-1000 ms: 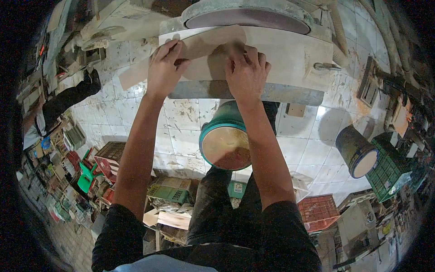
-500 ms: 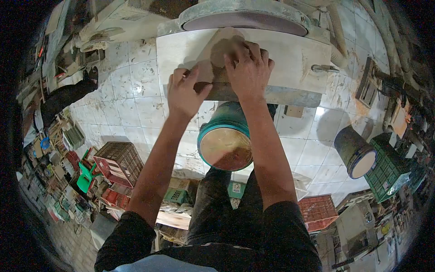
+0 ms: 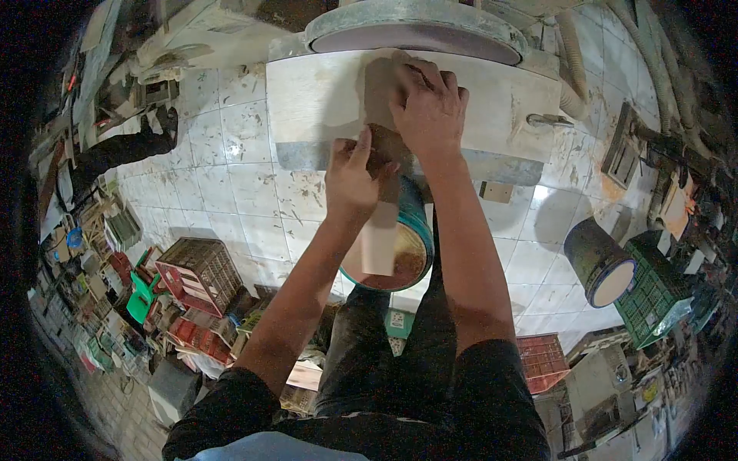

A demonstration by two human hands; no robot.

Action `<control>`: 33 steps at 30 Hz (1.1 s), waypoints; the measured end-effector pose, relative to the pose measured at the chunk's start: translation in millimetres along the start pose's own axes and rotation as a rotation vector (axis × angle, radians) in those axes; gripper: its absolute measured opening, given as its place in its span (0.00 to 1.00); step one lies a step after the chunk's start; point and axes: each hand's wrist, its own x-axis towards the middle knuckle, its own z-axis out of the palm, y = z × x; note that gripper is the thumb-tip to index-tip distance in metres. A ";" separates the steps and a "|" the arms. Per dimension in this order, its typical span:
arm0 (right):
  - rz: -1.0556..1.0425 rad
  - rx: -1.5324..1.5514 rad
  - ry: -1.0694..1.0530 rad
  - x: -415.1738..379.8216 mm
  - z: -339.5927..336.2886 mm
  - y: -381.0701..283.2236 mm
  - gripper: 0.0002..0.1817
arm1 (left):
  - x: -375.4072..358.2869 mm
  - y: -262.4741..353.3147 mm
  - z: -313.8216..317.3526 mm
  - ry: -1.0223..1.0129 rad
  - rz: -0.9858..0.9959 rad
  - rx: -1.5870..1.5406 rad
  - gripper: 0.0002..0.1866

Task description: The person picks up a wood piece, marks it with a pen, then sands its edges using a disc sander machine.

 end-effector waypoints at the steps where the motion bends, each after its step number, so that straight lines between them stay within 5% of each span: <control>1: -0.041 0.031 -0.028 -0.2 -0.1 1.8 0.22 | -1.7 1.6 1.6 0.002 -0.001 0.002 0.37; 6: -0.044 0.067 -0.168 -67.4 -19.9 -5.9 0.33 | -7.1 -8.6 10.5 -0.001 0.033 -0.183 0.28; 11: 0.189 0.020 -0.266 -157.2 -38.1 -26.5 0.40 | -8.7 -1.4 -0.8 -0.047 0.000 -0.284 0.25; 16: 0.125 0.239 -0.202 -179.8 -37.0 7.4 0.38 | -20.9 -0.9 2.6 -0.067 -0.083 -0.576 0.24; 18: 0.052 0.337 -0.236 -181.0 -55.3 18.4 0.34 | -21.6 1.2 2.0 -0.016 -0.288 -0.755 0.30; 19: 0.219 0.484 -0.367 -181.3 -67.1 19.5 0.28 | -22.4 6.1 1.5 -0.016 -0.291 -0.763 0.30; 22: 0.471 0.434 -0.572 -196.1 -54.7 12.3 0.23 | -13.8 37.8 -10.9 -0.177 -0.347 -0.641 0.40; 24: 0.435 0.632 -0.441 -203.2 -36.9 -6.5 0.18 | -14.2 51.3 -10.3 -0.115 -0.149 -0.068 0.47; 27: 0.375 0.757 -0.353 -194.5 -22.5 -25.3 0.15 | -7.2 30.1 -12.9 -0.121 -0.043 0.034 0.46; 29: 0.287 0.481 -0.676 -165.4 -33.5 -28.1 0.15 | 2.5 11.1 -26.3 -0.148 0.090 0.135 0.43; 31: 0.060 0.336 -0.098 -136.6 -25.5 -23.6 0.18 | 18.1 -13.1 -44.1 -0.180 0.169 0.202 0.42; 33: 0.008 0.155 -0.043 -87.0 -36.3 -19.4 0.23 | 36.2 -34.9 -57.5 -0.214 0.286 0.277 0.41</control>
